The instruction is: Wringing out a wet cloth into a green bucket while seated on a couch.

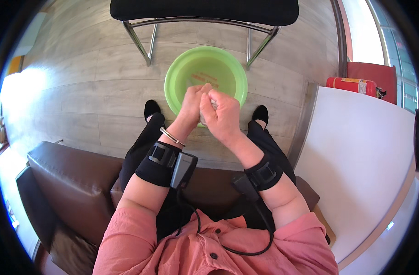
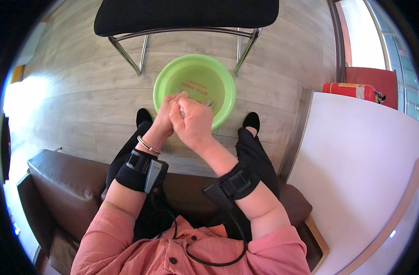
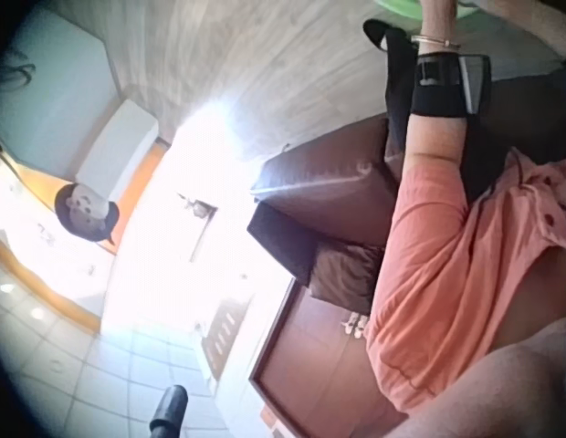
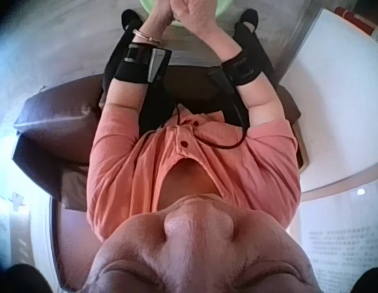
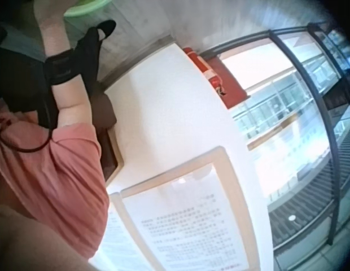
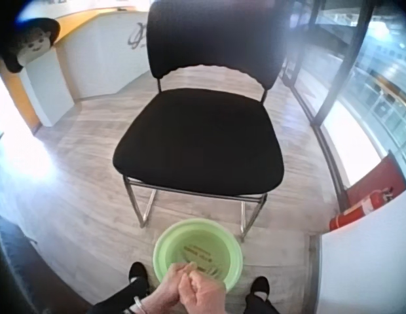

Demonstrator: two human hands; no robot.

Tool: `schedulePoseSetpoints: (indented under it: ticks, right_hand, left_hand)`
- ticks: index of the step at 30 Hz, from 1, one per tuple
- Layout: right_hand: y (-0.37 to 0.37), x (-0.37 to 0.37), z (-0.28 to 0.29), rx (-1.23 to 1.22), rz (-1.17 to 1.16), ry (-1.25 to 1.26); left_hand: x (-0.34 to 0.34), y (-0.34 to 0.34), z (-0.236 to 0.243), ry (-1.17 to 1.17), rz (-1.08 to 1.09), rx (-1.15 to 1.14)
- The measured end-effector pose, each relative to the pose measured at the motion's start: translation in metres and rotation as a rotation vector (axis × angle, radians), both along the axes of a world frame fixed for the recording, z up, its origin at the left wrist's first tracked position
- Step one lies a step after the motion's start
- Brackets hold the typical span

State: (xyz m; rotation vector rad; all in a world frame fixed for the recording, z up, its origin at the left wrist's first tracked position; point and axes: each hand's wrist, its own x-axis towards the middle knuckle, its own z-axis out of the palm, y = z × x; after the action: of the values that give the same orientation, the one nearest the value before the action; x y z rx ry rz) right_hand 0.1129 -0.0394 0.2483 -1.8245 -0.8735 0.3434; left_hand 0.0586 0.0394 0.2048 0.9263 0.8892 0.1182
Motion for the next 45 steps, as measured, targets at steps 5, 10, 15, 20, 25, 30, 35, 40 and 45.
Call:
schedulePoseSetpoints:
  ticks: [5, 10, 15, 20, 25, 30, 35, 40, 45]
  right_hand:
    - [-0.012, 0.058, -0.035, -0.219, -0.131, 0.038]
    - [-0.016, 0.079, -0.032, -0.134, -0.223, 0.294]
    - [-0.010, 0.065, -0.024, 0.010, -0.159, 0.506]
    - [0.003, -0.008, 0.003, 0.042, 0.092, -0.001]
    - [0.004, 0.009, -0.012, -0.043, -0.083, -0.233]
    - [0.002, 0.032, -0.022, -0.287, -0.261, 0.036]
    - [0.005, 0.001, -0.011, -0.086, -0.091, -0.238]
    - [-0.002, 0.058, -0.031, -0.205, -0.250, 0.262]
    - [-0.008, 0.068, -0.027, -0.143, -0.100, 0.524]
  left_hand:
    - [0.014, -0.022, 0.007, 0.059, -0.113, 0.144]
    - [0.016, -0.002, 0.032, -0.048, 0.020, -0.126]
    - [0.014, 0.002, 0.022, -0.126, 0.172, -0.350]
    - [0.006, -0.004, -0.004, -0.256, 0.226, -0.584]
    - [0.011, -0.020, 0.012, -0.100, 0.328, -0.398]
    - [0.019, -0.021, 0.024, 0.050, 0.181, -0.255]
    - [0.004, -0.019, 0.011, -0.129, 0.140, -0.131]
    - [0.016, -0.020, 0.029, -0.110, -0.038, -0.367]
    - [0.012, 0.005, 0.034, -0.080, 0.119, -0.195]
